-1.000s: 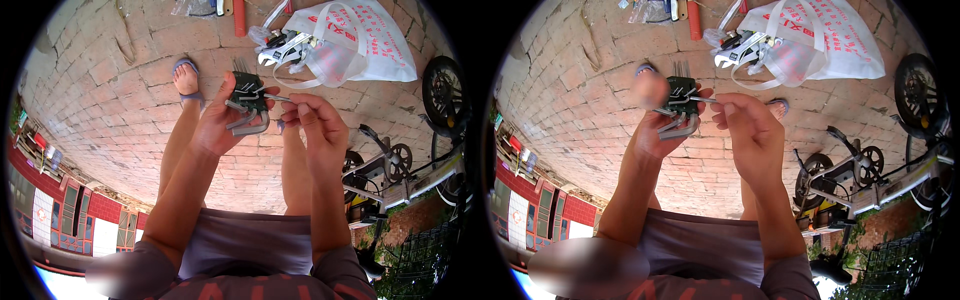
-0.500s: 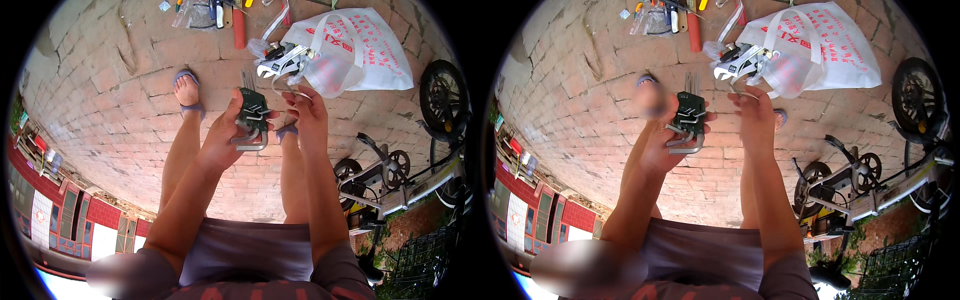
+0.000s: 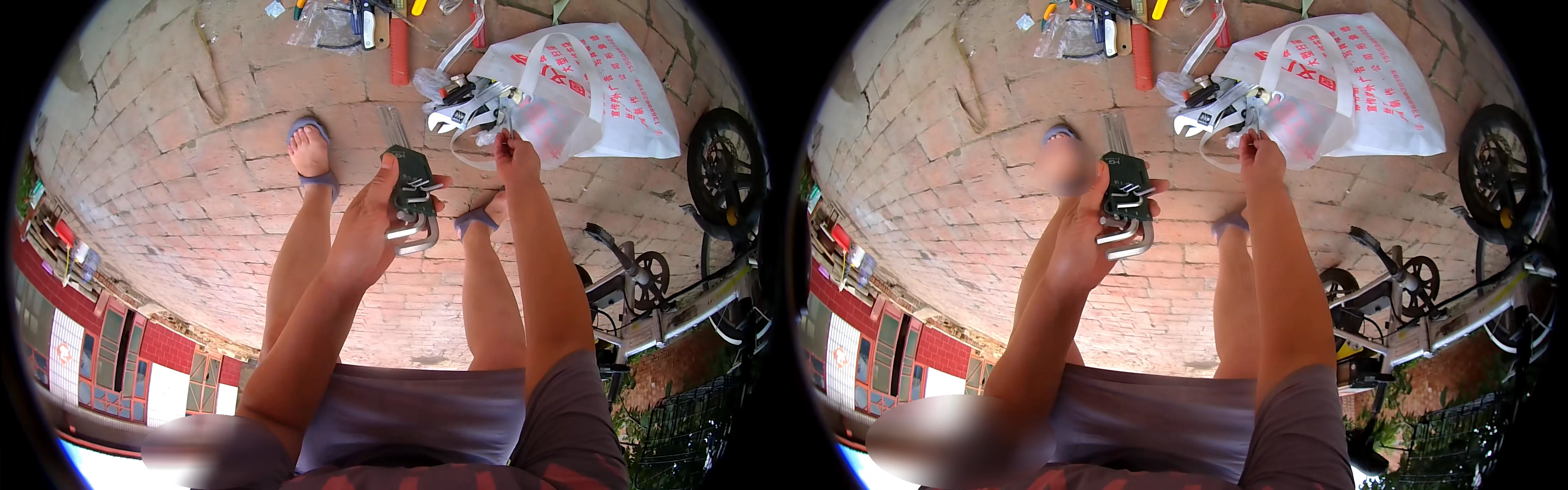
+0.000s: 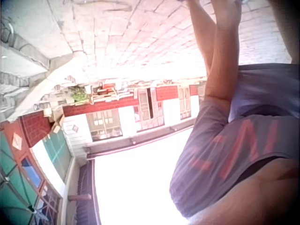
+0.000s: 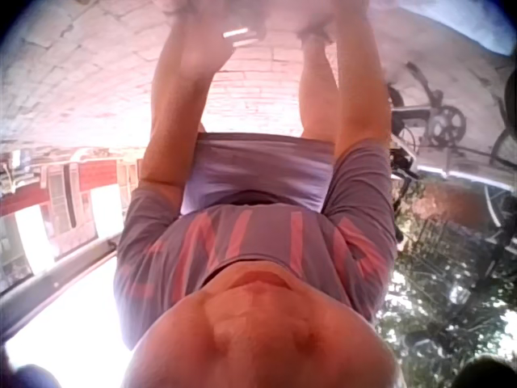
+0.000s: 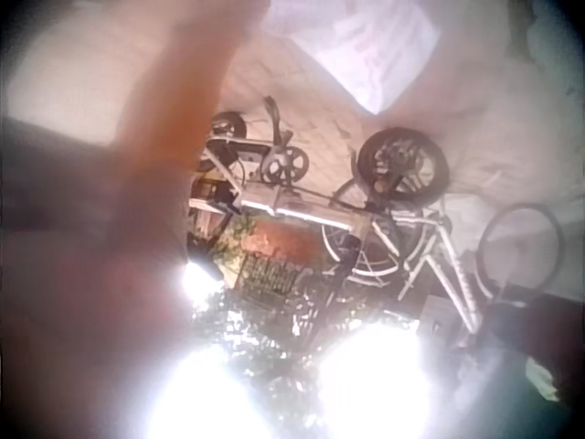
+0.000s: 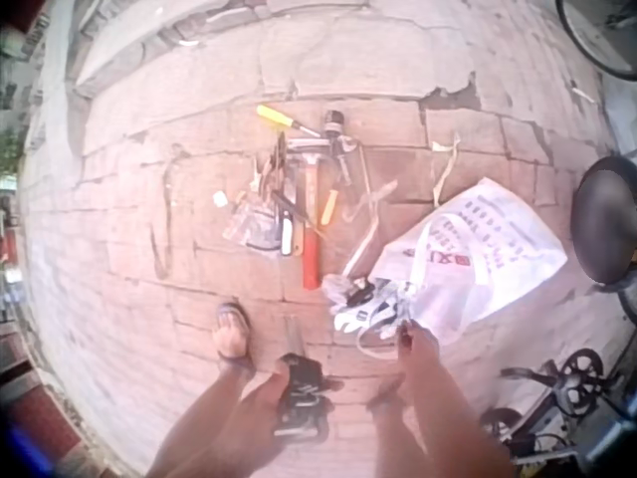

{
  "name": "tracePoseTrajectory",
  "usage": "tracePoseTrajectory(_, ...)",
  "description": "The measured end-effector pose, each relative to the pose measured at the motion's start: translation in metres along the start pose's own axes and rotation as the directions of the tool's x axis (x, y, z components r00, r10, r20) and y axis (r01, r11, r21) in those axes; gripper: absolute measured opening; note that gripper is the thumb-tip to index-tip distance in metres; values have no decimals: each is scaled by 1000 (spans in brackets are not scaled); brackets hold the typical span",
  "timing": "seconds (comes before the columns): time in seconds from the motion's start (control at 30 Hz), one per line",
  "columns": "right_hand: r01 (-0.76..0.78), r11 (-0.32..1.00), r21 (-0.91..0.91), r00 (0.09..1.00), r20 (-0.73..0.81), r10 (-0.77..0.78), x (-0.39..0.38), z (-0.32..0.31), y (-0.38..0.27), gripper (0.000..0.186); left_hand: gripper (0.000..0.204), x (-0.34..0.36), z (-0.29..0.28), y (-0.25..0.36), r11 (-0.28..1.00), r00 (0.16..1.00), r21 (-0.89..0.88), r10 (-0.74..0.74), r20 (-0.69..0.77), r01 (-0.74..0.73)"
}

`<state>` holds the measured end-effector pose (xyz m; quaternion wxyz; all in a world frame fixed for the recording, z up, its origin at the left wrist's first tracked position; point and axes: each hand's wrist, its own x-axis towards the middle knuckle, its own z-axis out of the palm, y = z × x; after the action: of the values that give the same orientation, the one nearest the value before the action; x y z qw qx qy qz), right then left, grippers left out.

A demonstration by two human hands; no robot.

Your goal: The person uses a screwdriver to adjust a black device mounted on the bicycle handlebars. They then retrieve a small metal rod from a plastic bag and use it to tighten a screw on the device. The person continues to adjust the device and the handlebars using the metal rod.

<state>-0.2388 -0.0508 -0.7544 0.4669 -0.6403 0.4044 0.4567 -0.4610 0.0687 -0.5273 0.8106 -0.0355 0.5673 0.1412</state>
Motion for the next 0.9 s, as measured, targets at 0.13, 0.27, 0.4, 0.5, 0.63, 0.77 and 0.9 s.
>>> tracePoseTrajectory(0.13,53,983,176,998,14,-56,-23,20,-19,25,53,-1,-7,4,995,997,-102,-8,72,16)
tracePoseTrajectory(0.27,108,948,-298,942,334,-2,-87,25,-14,18,57,0,-9,3,971,986,-218,-64,156,98)
tracePoseTrajectory(0.4,299,798,-523,834,550,47,-189,42,-18,17,49,-2,-5,8,975,980,-178,-102,173,133)
tracePoseTrajectory(0.5,372,763,-528,758,647,78,-228,38,-6,12,48,-1,-14,1,979,989,-160,-113,101,128)
tracePoseTrajectory(0.63,625,580,-522,689,719,-96,-247,42,-10,11,48,1,-8,-2,981,988,-149,-113,102,127)
tracePoseTrajectory(0.77,677,567,-469,624,775,-104,-242,42,-1,12,52,2,-18,-8,979,988,-141,-143,50,149)
tracePoseTrajectory(0.9,624,603,-497,664,744,-74,-244,43,0,12,46,-3,-9,-1,984,985,-101,-133,112,144)
